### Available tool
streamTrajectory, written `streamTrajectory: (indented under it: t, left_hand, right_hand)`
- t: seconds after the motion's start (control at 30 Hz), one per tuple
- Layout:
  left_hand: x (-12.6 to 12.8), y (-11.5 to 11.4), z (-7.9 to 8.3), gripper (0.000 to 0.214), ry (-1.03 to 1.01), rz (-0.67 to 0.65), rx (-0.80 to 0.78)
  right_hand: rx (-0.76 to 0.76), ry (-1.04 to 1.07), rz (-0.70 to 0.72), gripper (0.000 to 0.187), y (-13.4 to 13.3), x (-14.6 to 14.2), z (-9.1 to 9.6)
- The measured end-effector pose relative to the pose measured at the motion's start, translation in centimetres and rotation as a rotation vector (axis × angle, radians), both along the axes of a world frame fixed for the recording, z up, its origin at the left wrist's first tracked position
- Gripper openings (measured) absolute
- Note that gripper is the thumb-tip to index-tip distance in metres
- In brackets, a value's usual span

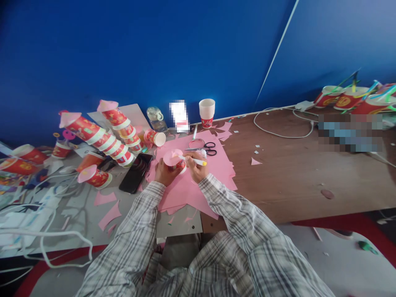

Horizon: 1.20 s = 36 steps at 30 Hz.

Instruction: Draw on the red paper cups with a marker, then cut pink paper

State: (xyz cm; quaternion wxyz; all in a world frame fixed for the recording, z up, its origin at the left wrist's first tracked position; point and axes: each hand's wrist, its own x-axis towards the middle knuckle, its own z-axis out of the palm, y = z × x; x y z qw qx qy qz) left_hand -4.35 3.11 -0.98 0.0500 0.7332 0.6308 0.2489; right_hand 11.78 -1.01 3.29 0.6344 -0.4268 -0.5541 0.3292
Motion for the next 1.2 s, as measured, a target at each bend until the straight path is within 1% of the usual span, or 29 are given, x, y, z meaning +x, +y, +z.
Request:
streamTrajectory:
  t: [0.2,0.33,0.47,0.67,0.97,1.2]
  left_hand:
    - [0.1,-0.13,0.19,0.062,0.009,0.006,-0.007]
    - [0.14,-0.1,0.2,0.061,0.011,0.003,-0.009]
    - [0.16,-0.1,0.22,0.065,0.013,0.009,-0.007]
    - [0.36,-0.3,0.6,0.065,0.013,0.019,-0.025]
    - [0.52,-0.51,0.86,0.063,0.016,0.023,-0.031]
    - [0.26,-0.21,0.37,0.063,0.01,0.013,-0.023]
  right_hand:
    - [-0.005,-0.01,0.101,0.034,-0.71,-0.19,0.33]
    - [0.001,0.044,0.063,0.035,-0.8,-0.19,0.64]
    - [-0.004,0.069,0.036,0.039,-0.59,-0.12,0.45]
    - [0.009,-0.021,0.065,0.04,-0.74,-0.15,0.27]
    - [0.048,-0.127,0.118,0.033,-0.64,-0.26,-0.31]
    - [0.011,-0.094,0.081,0.036,-0.56,0.15,0.29]
